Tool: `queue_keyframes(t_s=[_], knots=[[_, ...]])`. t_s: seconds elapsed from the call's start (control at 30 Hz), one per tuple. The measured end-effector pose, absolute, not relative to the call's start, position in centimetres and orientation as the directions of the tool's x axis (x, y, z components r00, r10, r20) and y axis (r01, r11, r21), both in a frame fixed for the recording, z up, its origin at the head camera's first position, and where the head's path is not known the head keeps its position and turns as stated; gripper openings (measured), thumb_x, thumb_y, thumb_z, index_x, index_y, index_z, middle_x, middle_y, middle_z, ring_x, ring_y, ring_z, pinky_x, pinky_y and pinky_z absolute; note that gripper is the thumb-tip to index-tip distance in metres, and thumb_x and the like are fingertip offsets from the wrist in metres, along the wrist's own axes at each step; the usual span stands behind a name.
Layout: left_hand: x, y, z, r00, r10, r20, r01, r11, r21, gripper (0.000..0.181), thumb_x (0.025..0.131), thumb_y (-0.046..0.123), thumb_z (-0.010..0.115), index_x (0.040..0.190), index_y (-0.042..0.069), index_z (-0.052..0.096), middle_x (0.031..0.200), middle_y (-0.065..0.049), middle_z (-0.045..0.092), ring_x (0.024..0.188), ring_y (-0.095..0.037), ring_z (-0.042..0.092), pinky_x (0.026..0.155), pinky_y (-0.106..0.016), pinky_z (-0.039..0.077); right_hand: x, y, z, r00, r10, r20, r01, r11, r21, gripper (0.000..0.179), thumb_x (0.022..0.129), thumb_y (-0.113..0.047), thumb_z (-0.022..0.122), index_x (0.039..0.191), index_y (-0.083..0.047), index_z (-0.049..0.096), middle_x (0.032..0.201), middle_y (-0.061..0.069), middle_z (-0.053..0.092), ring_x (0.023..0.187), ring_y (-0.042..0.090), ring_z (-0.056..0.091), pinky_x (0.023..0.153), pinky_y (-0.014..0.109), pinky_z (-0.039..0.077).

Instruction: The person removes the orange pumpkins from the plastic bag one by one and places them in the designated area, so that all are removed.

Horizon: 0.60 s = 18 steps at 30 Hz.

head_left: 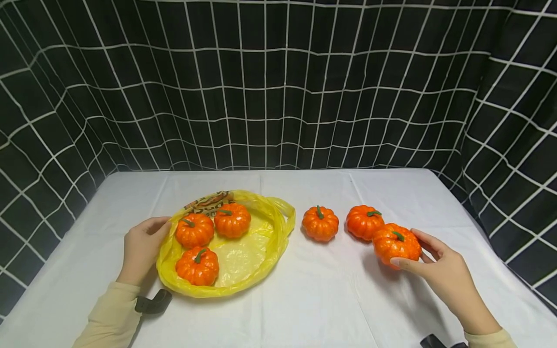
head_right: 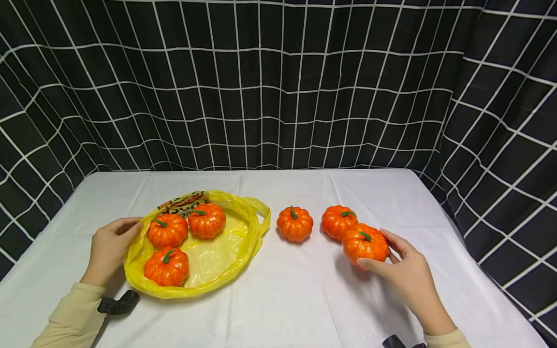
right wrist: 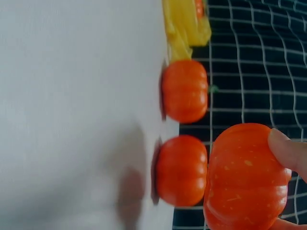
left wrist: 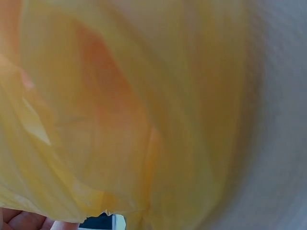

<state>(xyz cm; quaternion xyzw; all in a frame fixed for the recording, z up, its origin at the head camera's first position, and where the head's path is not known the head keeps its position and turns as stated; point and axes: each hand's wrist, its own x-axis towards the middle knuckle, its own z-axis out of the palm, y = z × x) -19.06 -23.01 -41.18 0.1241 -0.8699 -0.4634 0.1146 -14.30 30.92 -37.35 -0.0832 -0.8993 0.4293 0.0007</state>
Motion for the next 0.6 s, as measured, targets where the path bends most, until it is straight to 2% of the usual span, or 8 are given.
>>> queue_keyframes(t_s=[0.07,0.2,0.27,0.47,0.6], knots=[[-19.1,-23.0,-41.2,-0.943,-0.320,0.090,-0.104,0.542,0.834,0.036,0.099,0.028,0.059,0.121,0.002,0.069,0.124,-0.022,0.068,0.119,-0.033,0.062,0.081,-0.009,0.047,-14.5,31.6,-37.4,-0.983,0.170,-0.062,0.156,0.623,-0.767,0.088,0.083,-0.034,0.080,0.152,-0.001,0.036,0.153,0.029,0.038,0.142,0.046,0.034,0.075,-0.007,0.040],[-19.1,-23.0,-41.2,-0.943,-0.320,0.095,-0.103,0.550,0.829,0.036,0.099,0.028,0.059,0.121,0.002,0.069,0.124,-0.021,0.069,0.120,-0.034,0.062,0.095,-0.032,0.053,-14.9,32.6,-37.7,-0.977,0.209,-0.049,0.174,0.635,-0.753,0.089,0.083,-0.038,0.080,0.152,-0.001,0.036,0.153,0.029,0.040,0.143,0.046,0.033,0.077,-0.005,0.042],[-19.1,-23.0,-41.2,-0.943,-0.320,0.096,-0.103,0.551,0.828,0.036,0.099,0.028,0.058,0.122,0.002,0.068,0.123,-0.021,0.069,0.119,-0.034,0.062,0.096,-0.037,0.053,-15.0,33.1,-37.9,-0.975,0.217,-0.048,0.179,0.635,-0.751,0.090,0.083,-0.039,0.080,0.152,-0.001,0.036,0.153,0.029,0.039,0.144,0.045,0.032,0.078,-0.004,0.043],[-19.1,-23.0,-41.3,-0.942,-0.322,0.092,-0.108,0.551,0.827,0.036,0.099,0.028,0.059,0.122,0.003,0.068,0.123,-0.021,0.069,0.119,-0.033,0.062,0.094,-0.031,0.052,-15.5,33.8,-38.0,-0.973,0.225,-0.053,0.187,0.635,-0.749,0.090,0.084,-0.040,0.079,0.153,-0.003,0.035,0.154,0.029,0.038,0.145,0.045,0.030,0.077,-0.006,0.041],[-19.1,-23.1,-41.3,-0.945,-0.317,0.082,-0.110,0.545,0.831,0.037,0.099,0.029,0.058,0.123,0.003,0.068,0.124,-0.021,0.069,0.120,-0.033,0.062,0.084,-0.013,0.049,-15.8,34.1,-37.9,-0.970,0.237,-0.046,0.190,0.633,-0.750,0.089,0.085,-0.040,0.077,0.153,-0.003,0.034,0.154,0.029,0.037,0.146,0.044,0.030,0.081,-0.006,0.039]])
